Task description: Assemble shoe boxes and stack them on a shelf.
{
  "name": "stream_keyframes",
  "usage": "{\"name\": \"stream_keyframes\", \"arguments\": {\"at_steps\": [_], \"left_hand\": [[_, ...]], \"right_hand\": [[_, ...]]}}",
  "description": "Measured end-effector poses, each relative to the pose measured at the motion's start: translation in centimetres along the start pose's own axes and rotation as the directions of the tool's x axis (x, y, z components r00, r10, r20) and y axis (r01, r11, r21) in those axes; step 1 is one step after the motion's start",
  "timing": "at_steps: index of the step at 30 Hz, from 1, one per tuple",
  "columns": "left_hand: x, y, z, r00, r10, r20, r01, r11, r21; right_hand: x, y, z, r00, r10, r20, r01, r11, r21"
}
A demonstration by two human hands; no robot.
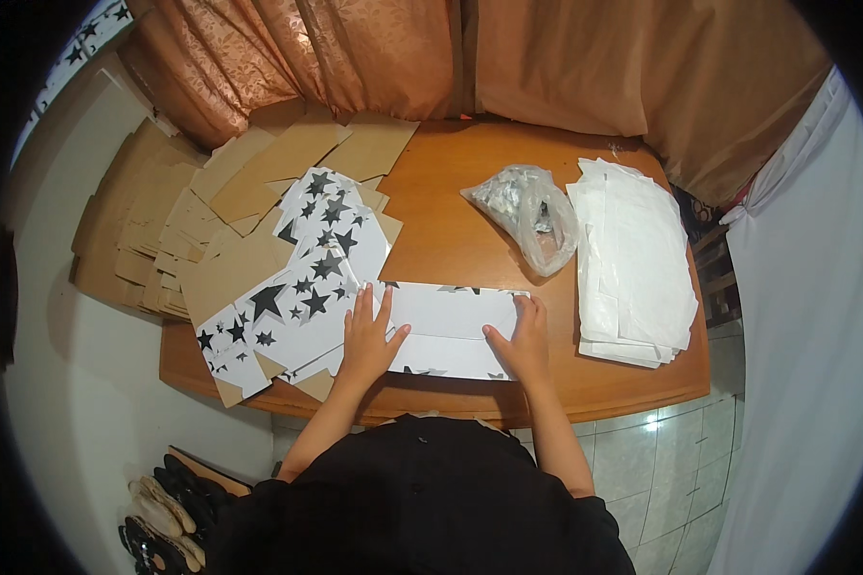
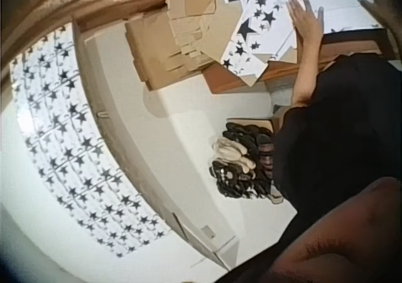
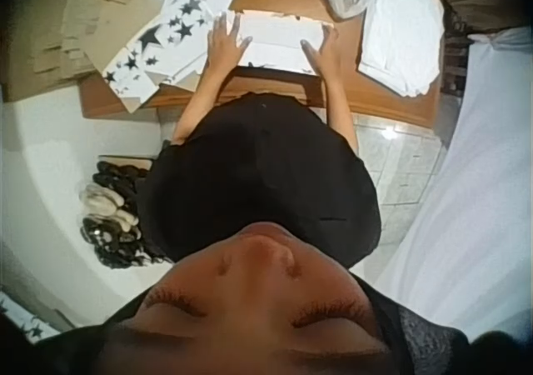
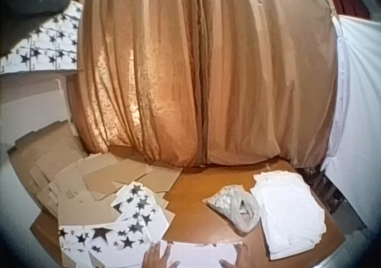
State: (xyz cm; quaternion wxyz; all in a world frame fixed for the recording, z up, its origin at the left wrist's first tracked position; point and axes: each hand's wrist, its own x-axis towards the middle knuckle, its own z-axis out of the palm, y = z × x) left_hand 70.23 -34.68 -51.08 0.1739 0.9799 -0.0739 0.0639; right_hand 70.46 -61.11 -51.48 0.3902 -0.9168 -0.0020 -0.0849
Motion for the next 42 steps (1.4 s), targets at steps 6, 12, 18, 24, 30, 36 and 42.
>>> {"name": "stream_keyframes", "arguments": {"at_steps": [6,12,18,24,30,36,42], "left_hand": [[0.7,0.0,0.5,0.996,-0.085,0.019,0.085,0.996,0.002],[0.9,0.0,-0.2,0.994,-0.102,-0.024,0.094,0.970,-0.224],[0.2,-6.0,0.8,0.892,-0.230,0.389,0.448,0.328,-0.832],[0.5,-5.3,-0.6,0.888,-0.099,0.449,0.451,0.381,-0.807],[0.5,-5.3,-8.4,0.987,-0.062,0.145,0.136,-0.139,-0.981],[-2.9,-4.8,-5.9,0.996,-0.091,0.002,-0.001,-0.037,-0.999],[-9.1,-7.0,0.3,0.995,-0.011,0.099,0.100,0.040,-0.994]], "right_hand": [[0.4,-1.4,-0.6,0.999,0.026,0.028,-0.023,0.997,-0.078],[0.5,1.0,0.5,0.994,0.109,0.017,-0.111,0.978,0.174],[0.6,3.2,-0.7,0.855,0.423,0.301,-0.519,0.706,0.481],[1.6,3.1,-2.7,0.793,0.397,0.462,-0.605,0.609,0.513],[3.4,-2.5,-8.3,0.996,0.071,0.061,-0.078,0.266,0.961],[0.6,-2.5,-7.1,1.000,0.014,-0.004,0.000,0.300,0.954],[-6.8,2.8,-2.2,0.991,0.121,0.061,-0.116,0.526,0.843]]}}
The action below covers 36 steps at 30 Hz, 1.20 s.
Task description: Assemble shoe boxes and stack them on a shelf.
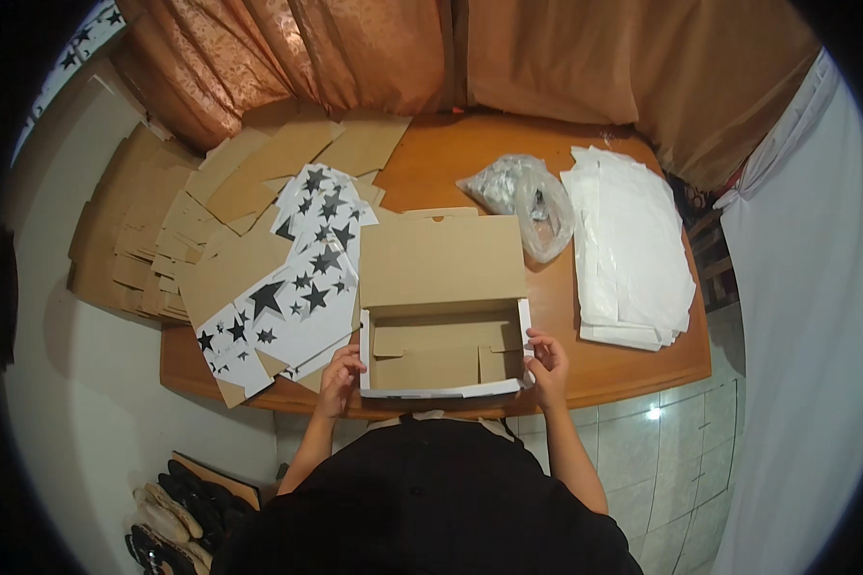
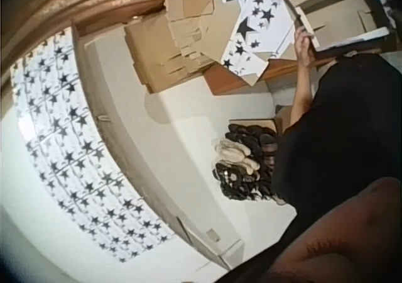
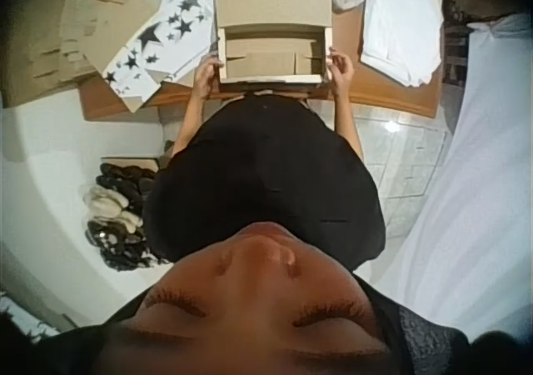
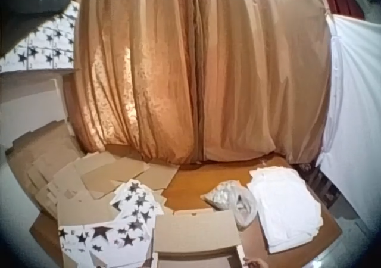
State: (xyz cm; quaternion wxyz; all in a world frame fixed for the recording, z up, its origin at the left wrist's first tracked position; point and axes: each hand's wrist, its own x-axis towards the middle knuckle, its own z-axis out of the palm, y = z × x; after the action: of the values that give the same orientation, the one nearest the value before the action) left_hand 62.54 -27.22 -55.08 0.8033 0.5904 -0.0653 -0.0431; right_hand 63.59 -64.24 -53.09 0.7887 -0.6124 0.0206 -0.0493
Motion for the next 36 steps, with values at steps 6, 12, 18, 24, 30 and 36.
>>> {"name": "stream_keyframes", "arguments": {"at_steps": [6,12,18,24,30,36], "left_hand": [[0.6,3.3,4.4,0.934,0.326,-0.146,-0.098,0.627,0.773],[6.4,3.4,9.8,0.958,-0.180,0.224,-0.138,0.393,0.909],[7.5,-1.7,10.5,0.874,-0.389,0.292,-0.268,0.115,0.956],[8.7,-2.7,9.7,0.796,-0.527,0.297,-0.241,0.173,0.955],[6.7,-4.0,9.9,0.812,-0.517,0.270,-0.261,0.091,0.961],[6.3,-4.5,9.7,0.624,-0.777,0.082,-0.195,-0.053,0.979]], "right_hand": [[-2.5,-0.6,1.7,0.974,-0.216,0.074,0.208,0.708,-0.675],[-0.4,-2.8,4.6,0.959,-0.212,0.191,0.282,0.612,-0.739],[3.4,-0.6,6.8,0.855,0.324,0.405,0.251,0.424,-0.870],[4.6,2.4,8.2,0.764,0.550,0.337,0.372,0.052,-0.927],[2.7,3.7,8.2,0.827,0.491,0.272,0.327,-0.026,-0.945],[2.4,3.2,8.8,0.556,0.831,0.026,0.166,-0.080,-0.983]]}}
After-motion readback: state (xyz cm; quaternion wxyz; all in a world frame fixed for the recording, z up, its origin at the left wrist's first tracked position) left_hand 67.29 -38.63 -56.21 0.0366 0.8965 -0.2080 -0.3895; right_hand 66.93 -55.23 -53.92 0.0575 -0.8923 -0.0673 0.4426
